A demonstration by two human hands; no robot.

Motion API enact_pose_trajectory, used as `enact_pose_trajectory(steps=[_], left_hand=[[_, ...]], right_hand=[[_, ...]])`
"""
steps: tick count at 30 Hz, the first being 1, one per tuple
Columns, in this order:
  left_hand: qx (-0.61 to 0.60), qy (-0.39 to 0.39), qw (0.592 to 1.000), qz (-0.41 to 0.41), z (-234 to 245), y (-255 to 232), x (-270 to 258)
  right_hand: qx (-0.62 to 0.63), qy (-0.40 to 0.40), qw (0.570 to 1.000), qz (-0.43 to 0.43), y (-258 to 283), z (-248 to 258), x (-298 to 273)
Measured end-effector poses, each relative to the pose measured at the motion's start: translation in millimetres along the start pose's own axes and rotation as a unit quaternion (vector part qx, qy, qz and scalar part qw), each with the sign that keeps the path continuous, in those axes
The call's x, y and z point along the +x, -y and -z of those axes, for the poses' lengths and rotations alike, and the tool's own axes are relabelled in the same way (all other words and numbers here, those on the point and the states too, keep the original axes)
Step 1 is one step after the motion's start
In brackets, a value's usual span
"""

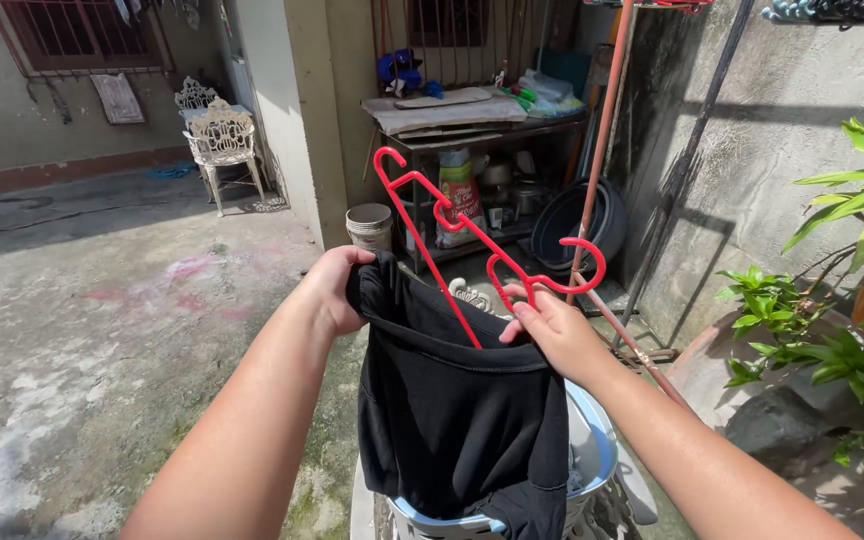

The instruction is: Hanging wet laundry on clothes hangers and placing them onto a drying rack.

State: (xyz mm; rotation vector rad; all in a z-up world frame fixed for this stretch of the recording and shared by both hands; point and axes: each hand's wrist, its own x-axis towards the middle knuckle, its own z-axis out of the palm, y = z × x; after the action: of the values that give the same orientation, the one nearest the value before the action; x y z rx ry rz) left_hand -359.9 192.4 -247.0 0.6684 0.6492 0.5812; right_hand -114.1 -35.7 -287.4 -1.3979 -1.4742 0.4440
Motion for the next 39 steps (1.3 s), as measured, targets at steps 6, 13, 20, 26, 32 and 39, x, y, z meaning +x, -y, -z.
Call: enact_pose_trajectory(steps=[6, 13, 20, 26, 32, 39], left_hand=[[-0.058, -0.015, 0.998, 0.015, 32.4, 8.5, 14.5], [0.238, -0.035, 0.968, -0.074, 49.7, 32.7, 53.5], [0.672, -0.019, 0.722, -0.164, -56.4, 47.8, -6.8], [0.672, 0.007, 0.723, -0.16, -90.3, 22.7, -50.7], [0.768, 0.051, 0.508, -0.385, -44.7, 39.0, -16.6], [0.751, -0.064, 0.507, -0.418, -31.1, 37.8, -14.5]], right_hand=[[-0.267, 0.106, 0.958, -0.001, -18.0, 53.8, -16.3], [-0.408, 0.223, 0.878, -0.112, 14.3, 37.4, -12.4], [-0.465, 0.195, 0.862, -0.055, 43.2, 15.3, 18.8], [-0.424, 0.164, 0.891, -0.017, 30.3, 49.4, 46.5], [-0.432, 0.124, 0.893, -0.016, 57.1, 63.2, 48.8], [-0.025, 0.014, 0.998, 0.051, 27.5, 114.0, 46.4]])
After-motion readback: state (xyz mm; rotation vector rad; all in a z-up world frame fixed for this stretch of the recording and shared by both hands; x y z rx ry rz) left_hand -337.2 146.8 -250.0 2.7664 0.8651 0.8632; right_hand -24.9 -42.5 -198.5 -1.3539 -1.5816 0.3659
